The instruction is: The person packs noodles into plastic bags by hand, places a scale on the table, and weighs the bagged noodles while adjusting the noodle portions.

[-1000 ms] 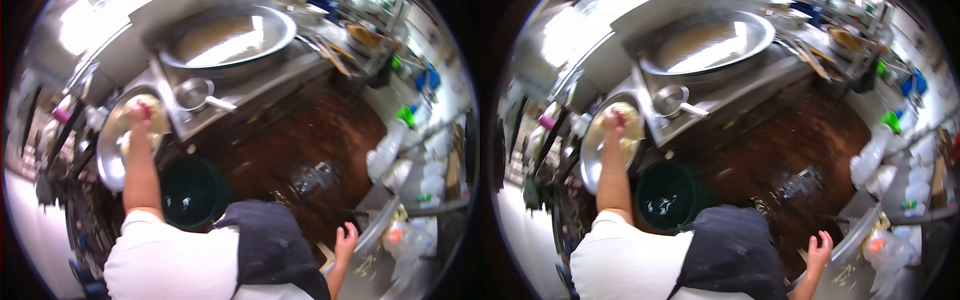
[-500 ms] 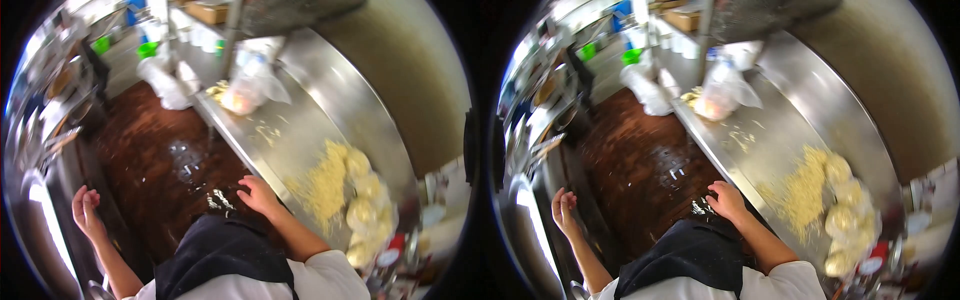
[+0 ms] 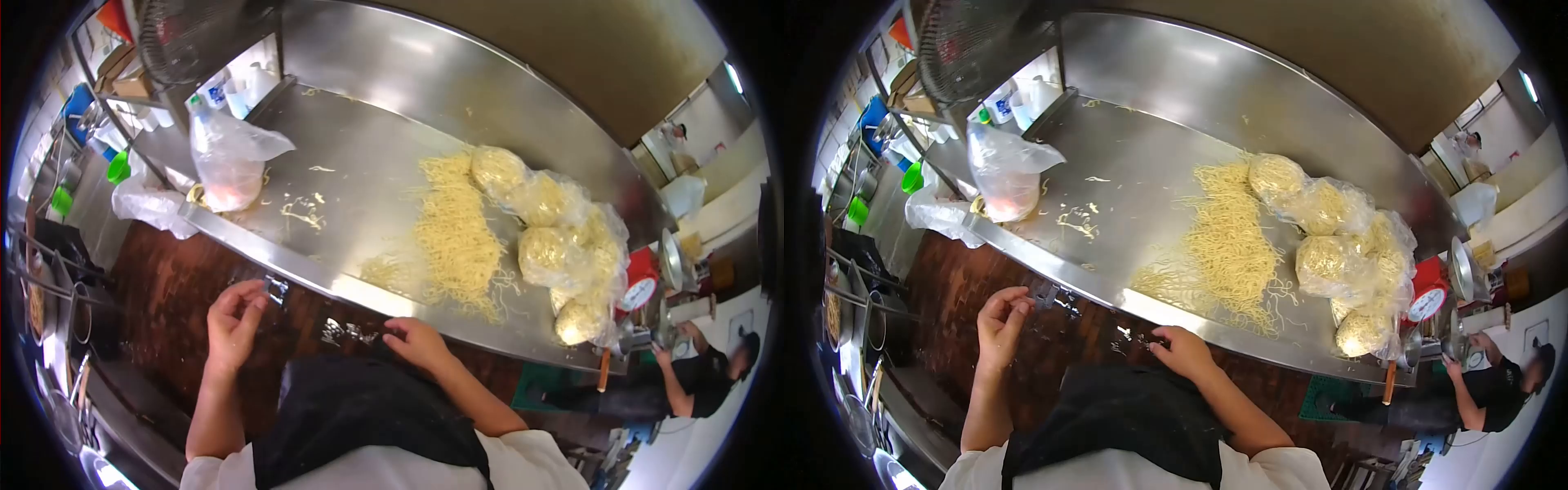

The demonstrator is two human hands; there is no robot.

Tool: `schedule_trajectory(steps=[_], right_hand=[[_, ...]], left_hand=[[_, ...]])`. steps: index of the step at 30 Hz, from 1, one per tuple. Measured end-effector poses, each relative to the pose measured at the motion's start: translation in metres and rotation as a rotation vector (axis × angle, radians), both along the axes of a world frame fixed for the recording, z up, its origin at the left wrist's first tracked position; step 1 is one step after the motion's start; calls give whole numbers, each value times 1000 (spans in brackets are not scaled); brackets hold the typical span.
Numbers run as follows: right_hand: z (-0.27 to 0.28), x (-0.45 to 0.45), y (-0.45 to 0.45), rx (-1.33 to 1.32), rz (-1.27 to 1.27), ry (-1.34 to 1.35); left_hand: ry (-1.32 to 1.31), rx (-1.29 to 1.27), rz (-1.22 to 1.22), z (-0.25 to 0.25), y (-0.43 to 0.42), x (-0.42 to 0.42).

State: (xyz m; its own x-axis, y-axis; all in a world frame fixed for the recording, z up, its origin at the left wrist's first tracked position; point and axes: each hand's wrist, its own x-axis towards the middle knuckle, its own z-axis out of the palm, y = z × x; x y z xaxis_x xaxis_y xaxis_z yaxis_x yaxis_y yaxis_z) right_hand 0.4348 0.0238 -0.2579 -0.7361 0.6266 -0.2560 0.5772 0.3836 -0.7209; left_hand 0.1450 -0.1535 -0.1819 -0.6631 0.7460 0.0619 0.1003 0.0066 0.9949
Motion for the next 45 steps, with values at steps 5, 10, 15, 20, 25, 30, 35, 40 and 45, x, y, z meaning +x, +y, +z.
schedule_trajectory(steps=[5,10,15,20,25,30,35,40,45], right_hand=[[7,-8,52,-112,55,30],[12,-30,76,-122,10,64],[12,-65,63,-62,-107,57],[21,-84,45,-107,-149,62],[14,-82,41,-145,-315,61],[22,-83,40,-143,-341,15],[20,-80,43,-103,-315,-8],[23,-71,47,-133,-299,14],[20,-61,48,-99,-278,1]], left_hand=[[37,-136,-132,-11,47,35],[-25,-203,-277,-38,65,18],[192,-410,-583,-36,102,-25],[403,-397,-727,-24,141,-64],[278,-378,-729,-22,153,-78],[466,-389,-849,-39,156,-75],[406,-427,-901,-23,160,-60],[470,-413,-896,-26,163,-56],[486,-422,-896,-27,160,-48]])
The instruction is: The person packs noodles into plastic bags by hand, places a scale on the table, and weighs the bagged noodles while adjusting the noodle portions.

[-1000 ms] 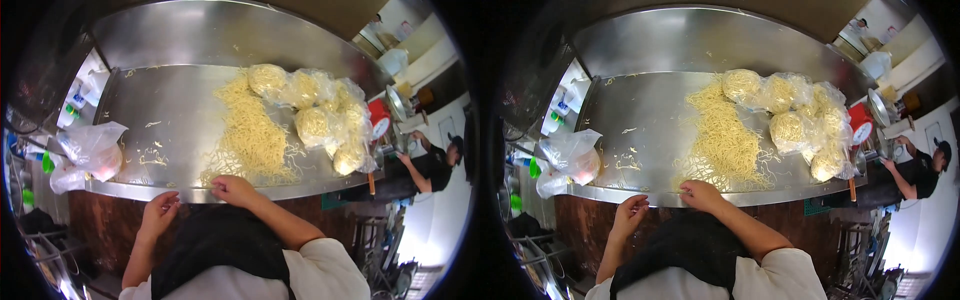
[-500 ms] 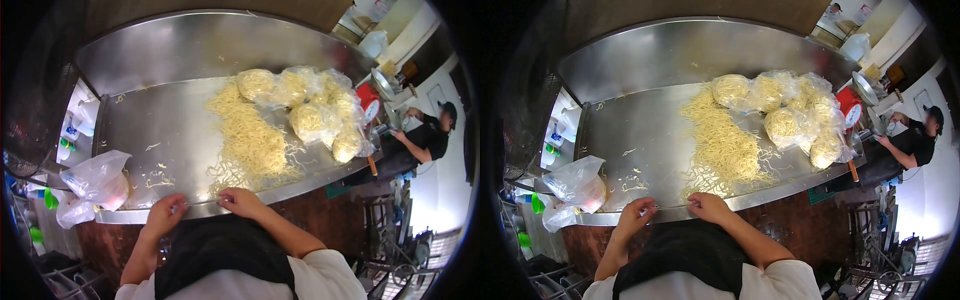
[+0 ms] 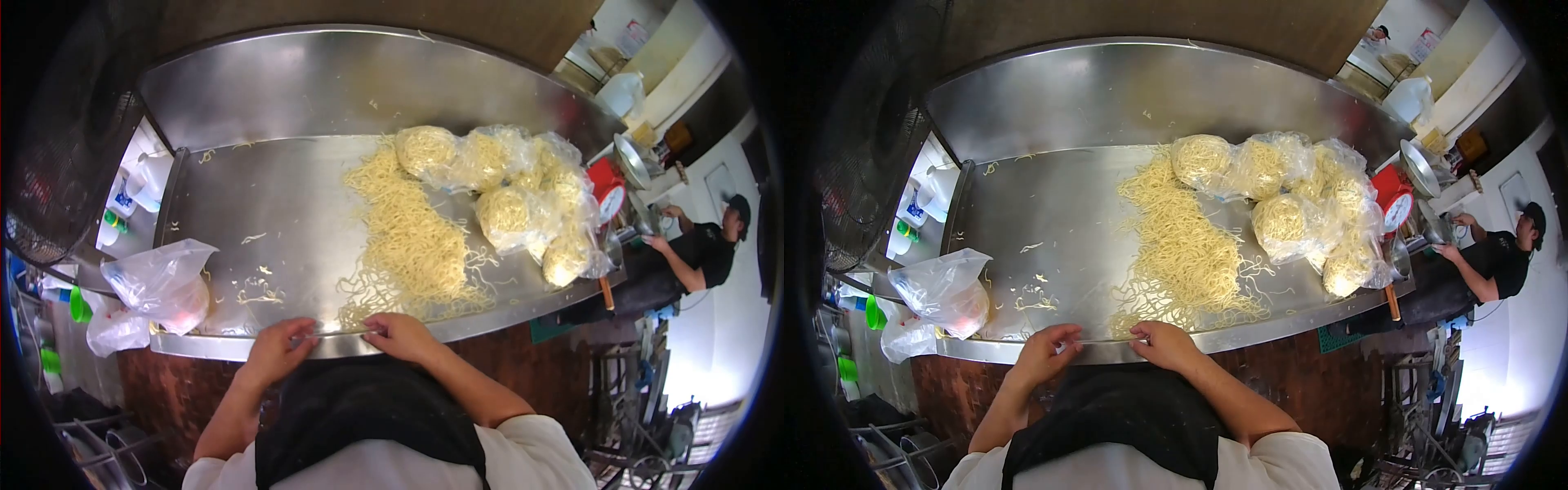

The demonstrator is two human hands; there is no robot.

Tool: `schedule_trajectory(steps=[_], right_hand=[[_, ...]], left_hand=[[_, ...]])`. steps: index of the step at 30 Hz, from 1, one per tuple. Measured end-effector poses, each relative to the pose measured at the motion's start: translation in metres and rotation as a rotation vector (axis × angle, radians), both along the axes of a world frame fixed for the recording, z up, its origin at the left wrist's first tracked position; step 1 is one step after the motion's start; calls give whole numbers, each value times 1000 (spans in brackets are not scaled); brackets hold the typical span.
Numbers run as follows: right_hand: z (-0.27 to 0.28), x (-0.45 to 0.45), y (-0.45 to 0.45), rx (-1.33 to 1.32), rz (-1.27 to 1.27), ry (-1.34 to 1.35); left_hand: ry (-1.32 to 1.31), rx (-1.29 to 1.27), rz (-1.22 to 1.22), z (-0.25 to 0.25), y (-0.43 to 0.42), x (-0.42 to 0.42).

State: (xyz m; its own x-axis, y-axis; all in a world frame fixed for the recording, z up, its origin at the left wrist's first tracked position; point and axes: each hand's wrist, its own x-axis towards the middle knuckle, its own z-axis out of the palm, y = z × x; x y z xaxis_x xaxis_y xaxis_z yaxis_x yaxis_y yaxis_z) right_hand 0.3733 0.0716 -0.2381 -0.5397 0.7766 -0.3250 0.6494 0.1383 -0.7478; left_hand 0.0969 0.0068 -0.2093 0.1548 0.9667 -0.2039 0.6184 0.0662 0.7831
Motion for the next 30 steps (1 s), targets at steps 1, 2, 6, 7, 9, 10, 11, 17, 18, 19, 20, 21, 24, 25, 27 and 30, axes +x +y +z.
schedule_trajectory(steps=[1,2,6,7,9,10,11,17,18,19,20,21,24,25,27,30], right_hand=[[2,2,0,-20,11,-17],[3,4,0,-41,21,-35],[-4,12,-2,-48,19,-33],[-4,14,-2,-57,16,-31],[-4,17,-2,-67,12,-30],[-4,18,-2,-67,11,-31],[-5,19,-2,-67,11,-32],[-8,20,-1,-58,21,-27],[-7,19,0,-64,22,-36],[-5,18,0,-70,22,-45],[-4,18,1,-76,21,-54],[-4,18,1,-72,23,-51],[-5,17,1,-68,24,-43],[-5,16,1,-70,22,-40],[-6,15,1,-66,23,-30],[-6,15,1,-56,29,-16]], left_hand=[[-14,-17,3,0,0,3],[-28,-35,5,0,-1,7],[-51,-23,18,2,-1,22],[-54,-17,10,2,-1,24],[-60,-7,-7,2,0,27],[-46,-7,-12,3,1,28],[-32,-7,-17,4,2,29],[-25,27,-20,0,3,29],[-31,34,-15,0,4,29],[-28,24,-11,0,4,28],[-27,15,-9,1,4,29],[-25,6,-8,1,4,29],[-21,-2,-16,2,4,29],[-23,-5,-16,1,3,30],[-27,-11,-16,-2,3,30],[-22,-18,-13,-2,3,30]])
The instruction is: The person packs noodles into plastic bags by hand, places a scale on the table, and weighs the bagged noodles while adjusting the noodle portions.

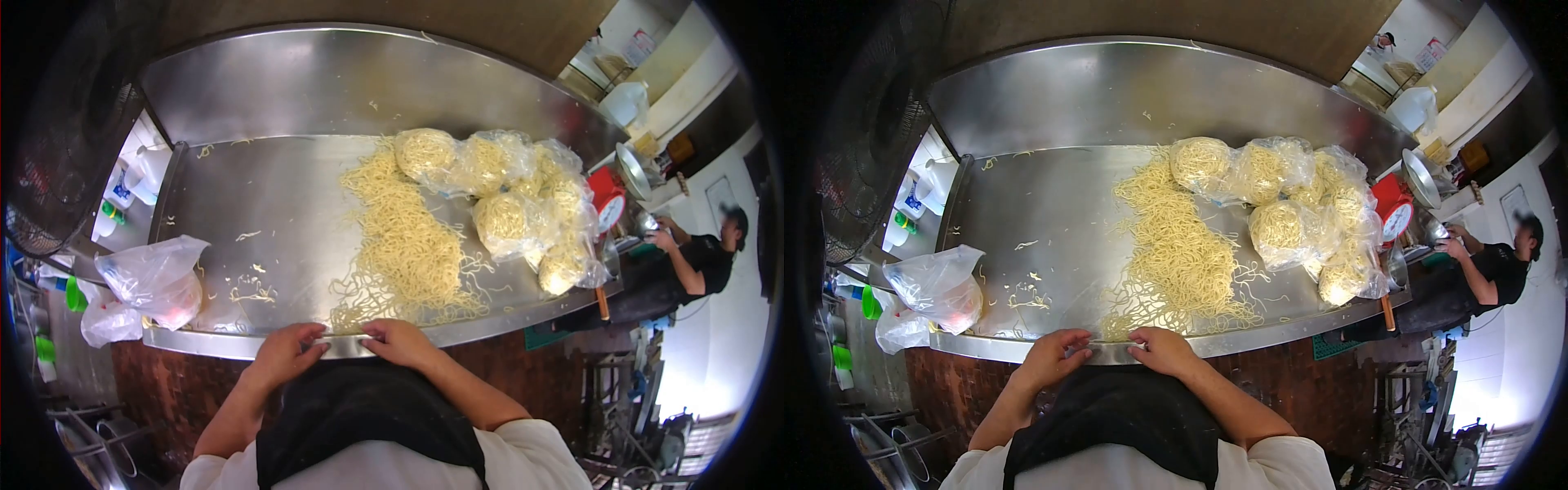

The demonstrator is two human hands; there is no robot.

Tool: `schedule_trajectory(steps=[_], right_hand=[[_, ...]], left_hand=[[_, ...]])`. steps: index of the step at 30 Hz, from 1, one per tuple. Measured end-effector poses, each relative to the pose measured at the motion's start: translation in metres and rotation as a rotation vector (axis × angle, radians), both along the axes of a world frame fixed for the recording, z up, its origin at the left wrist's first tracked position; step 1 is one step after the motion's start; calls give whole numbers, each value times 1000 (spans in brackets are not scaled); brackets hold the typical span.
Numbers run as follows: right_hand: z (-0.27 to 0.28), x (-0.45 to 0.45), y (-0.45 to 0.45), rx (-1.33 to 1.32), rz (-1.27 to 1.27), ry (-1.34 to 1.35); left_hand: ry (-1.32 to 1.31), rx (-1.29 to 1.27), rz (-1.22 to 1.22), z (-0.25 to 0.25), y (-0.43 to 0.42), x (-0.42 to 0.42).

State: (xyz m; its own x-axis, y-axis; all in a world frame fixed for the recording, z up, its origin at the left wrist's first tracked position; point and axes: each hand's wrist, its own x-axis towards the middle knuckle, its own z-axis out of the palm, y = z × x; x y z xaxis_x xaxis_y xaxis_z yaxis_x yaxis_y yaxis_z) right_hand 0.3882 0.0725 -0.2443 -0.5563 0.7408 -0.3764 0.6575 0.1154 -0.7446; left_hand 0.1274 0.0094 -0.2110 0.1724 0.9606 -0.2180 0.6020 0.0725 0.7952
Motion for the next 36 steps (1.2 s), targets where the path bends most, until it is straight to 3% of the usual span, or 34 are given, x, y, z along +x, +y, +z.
schedule_trajectory(steps=[36], right_hand=[[3,1,-12,12,-2,-24]], left_hand=[[-7,46,-66,-3,-2,2]])
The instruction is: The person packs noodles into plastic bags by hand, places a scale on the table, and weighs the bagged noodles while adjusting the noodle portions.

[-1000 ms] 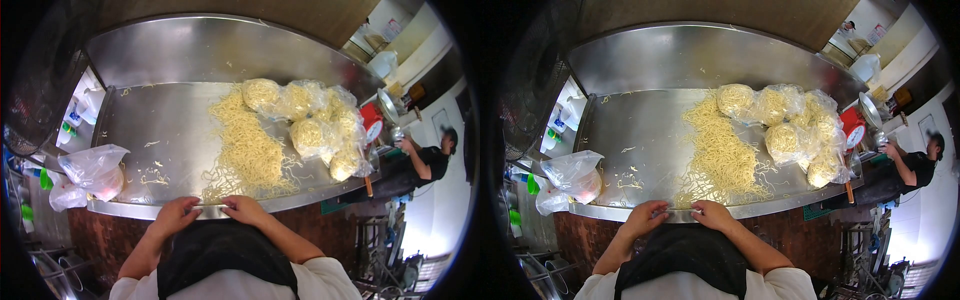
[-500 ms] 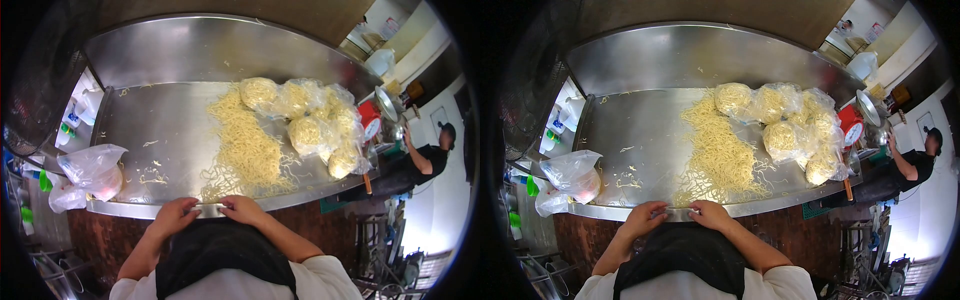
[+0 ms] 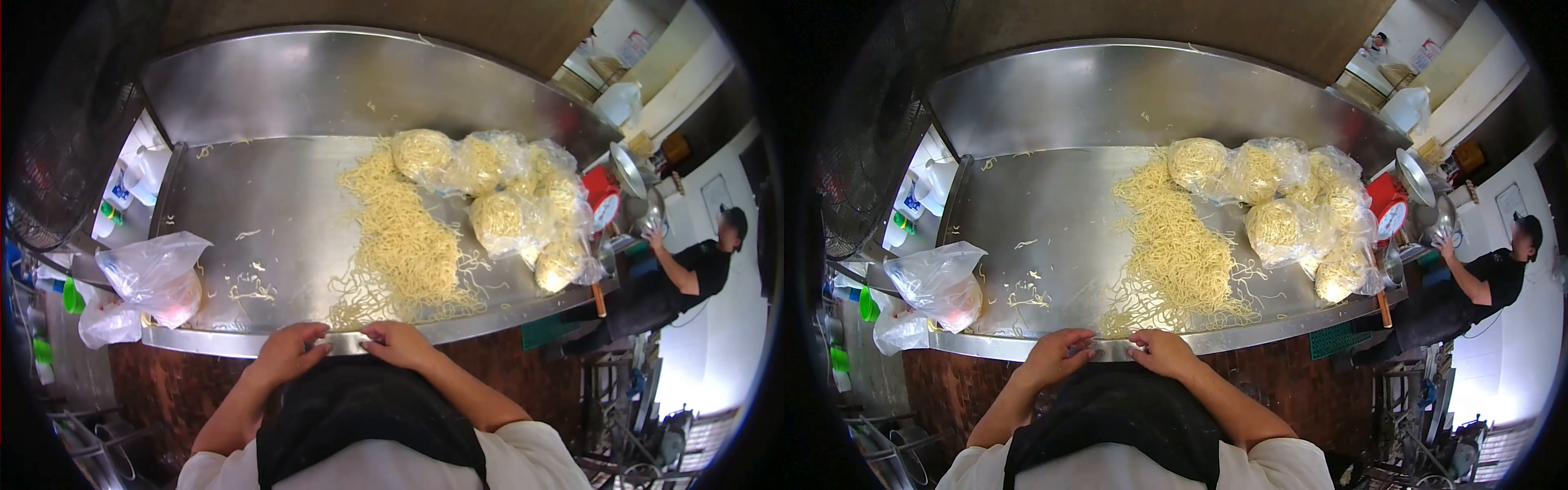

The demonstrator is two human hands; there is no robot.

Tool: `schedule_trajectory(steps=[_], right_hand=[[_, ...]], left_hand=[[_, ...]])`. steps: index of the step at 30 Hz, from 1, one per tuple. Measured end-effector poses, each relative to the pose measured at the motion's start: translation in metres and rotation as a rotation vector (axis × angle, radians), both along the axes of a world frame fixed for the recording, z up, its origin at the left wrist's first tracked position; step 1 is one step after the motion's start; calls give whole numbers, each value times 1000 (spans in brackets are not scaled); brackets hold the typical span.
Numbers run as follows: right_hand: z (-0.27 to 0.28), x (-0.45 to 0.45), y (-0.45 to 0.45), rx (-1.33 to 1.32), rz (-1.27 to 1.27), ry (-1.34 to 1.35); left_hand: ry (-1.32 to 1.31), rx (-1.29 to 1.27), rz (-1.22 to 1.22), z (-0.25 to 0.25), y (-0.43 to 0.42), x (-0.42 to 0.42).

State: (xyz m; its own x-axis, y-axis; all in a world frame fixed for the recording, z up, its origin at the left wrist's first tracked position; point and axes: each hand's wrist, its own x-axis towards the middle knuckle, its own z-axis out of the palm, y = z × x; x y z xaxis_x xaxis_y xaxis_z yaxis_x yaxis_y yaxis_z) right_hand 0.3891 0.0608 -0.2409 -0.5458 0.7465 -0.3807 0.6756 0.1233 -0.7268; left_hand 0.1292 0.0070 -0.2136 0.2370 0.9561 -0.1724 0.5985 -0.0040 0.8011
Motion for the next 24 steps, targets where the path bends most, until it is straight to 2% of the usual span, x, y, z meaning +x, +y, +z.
schedule_trajectory(steps=[6,12,13,16,24], right_hand=[[1,-3,-2,-23,-11,1],[-3,5,-4,-54,-70,39],[-4,8,-4,-68,-86,65],[-12,17,2,-104,-133,104],[2,10,10,-74,-147,156]], left_hand=[[-30,-50,1,0,-2,-1],[-16,17,19,-6,9,-5],[-17,77,22,-5,11,-3],[-90,51,86,9,15,6],[-45,55,-1,4,23,10]])
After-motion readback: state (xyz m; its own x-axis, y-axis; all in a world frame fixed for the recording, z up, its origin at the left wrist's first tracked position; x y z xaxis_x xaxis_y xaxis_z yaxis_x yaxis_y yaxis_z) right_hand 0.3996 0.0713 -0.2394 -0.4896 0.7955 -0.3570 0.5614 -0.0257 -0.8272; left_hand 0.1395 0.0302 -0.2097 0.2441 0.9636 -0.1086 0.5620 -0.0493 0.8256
